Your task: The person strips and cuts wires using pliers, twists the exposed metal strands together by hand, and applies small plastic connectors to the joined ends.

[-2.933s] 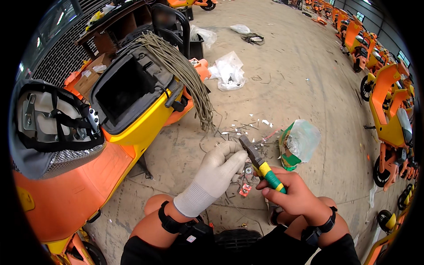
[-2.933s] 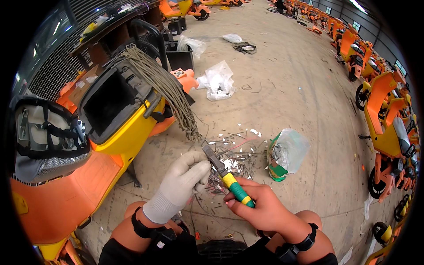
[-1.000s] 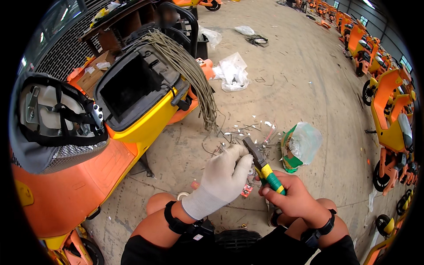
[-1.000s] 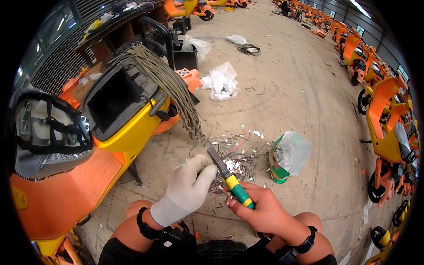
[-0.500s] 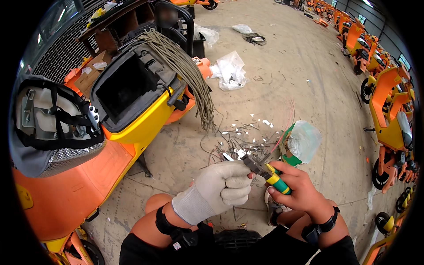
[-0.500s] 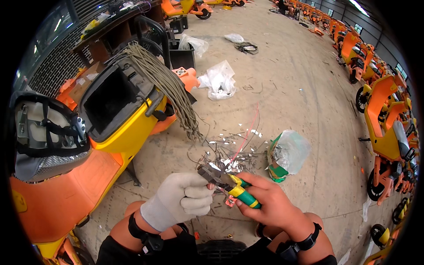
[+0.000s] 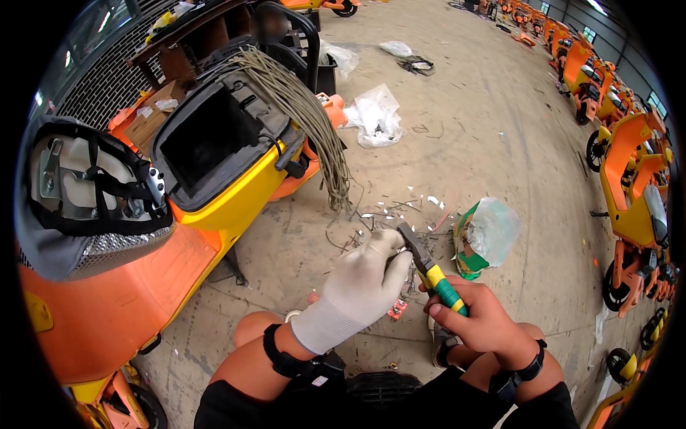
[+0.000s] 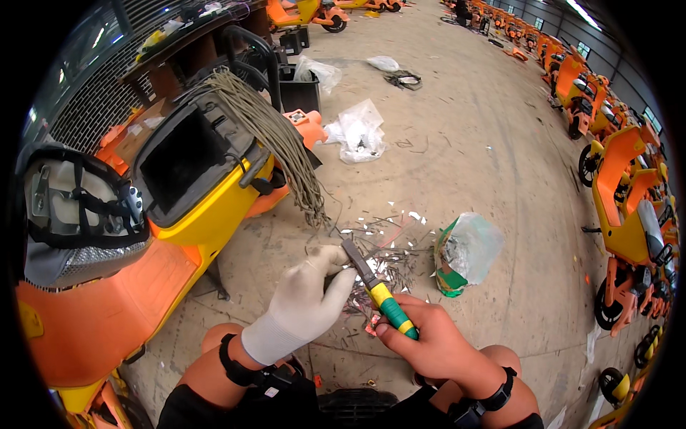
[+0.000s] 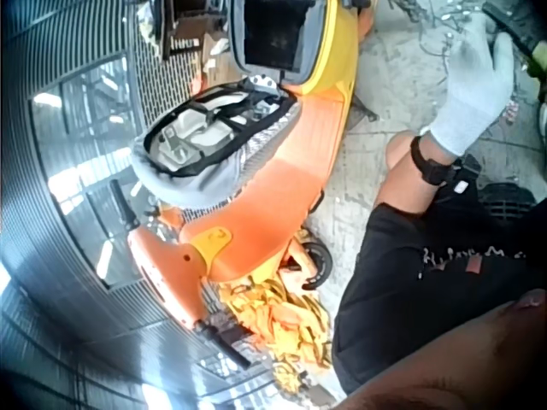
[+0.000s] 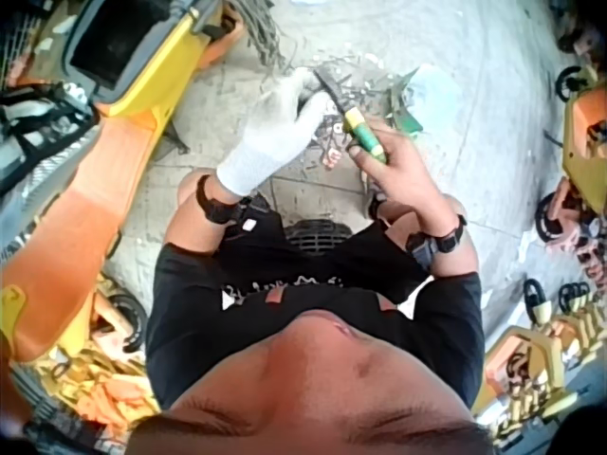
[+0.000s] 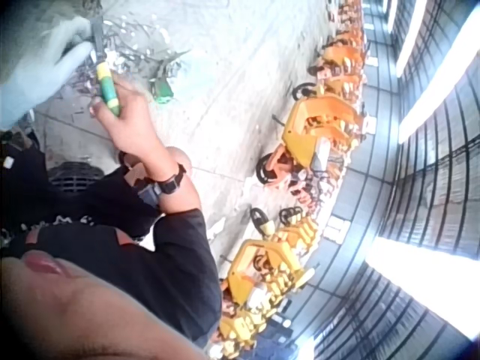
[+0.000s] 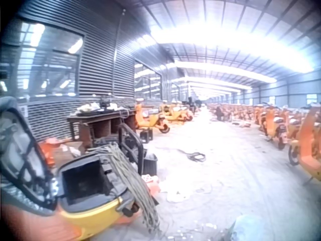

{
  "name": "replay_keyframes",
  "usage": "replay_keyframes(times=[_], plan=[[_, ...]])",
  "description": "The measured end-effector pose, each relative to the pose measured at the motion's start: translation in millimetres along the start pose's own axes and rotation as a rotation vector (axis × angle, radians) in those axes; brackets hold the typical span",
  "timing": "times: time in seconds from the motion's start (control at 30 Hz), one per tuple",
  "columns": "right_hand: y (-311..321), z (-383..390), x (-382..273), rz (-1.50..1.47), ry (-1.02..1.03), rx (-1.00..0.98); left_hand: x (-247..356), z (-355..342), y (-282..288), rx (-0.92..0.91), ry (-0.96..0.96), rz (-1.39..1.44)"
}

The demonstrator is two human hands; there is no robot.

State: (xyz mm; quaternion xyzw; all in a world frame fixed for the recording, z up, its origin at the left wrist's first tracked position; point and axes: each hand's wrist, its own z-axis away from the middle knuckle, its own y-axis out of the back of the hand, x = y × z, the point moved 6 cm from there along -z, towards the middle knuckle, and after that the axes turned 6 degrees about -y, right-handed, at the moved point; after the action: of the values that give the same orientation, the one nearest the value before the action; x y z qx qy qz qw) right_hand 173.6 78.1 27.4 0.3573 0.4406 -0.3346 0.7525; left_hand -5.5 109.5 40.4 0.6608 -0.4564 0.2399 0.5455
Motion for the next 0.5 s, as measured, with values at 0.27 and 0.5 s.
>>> replay_keyframes(times=[0.27,0.5], plan=[[-7,9,14,-0.222,-0.234,-0.038,8,-4,-11,0.07,-0.311,-0.337],[-5,4,10,0.017,0.065,0.052,-3,-5,-12,0.008,-0.059,-0.077]])
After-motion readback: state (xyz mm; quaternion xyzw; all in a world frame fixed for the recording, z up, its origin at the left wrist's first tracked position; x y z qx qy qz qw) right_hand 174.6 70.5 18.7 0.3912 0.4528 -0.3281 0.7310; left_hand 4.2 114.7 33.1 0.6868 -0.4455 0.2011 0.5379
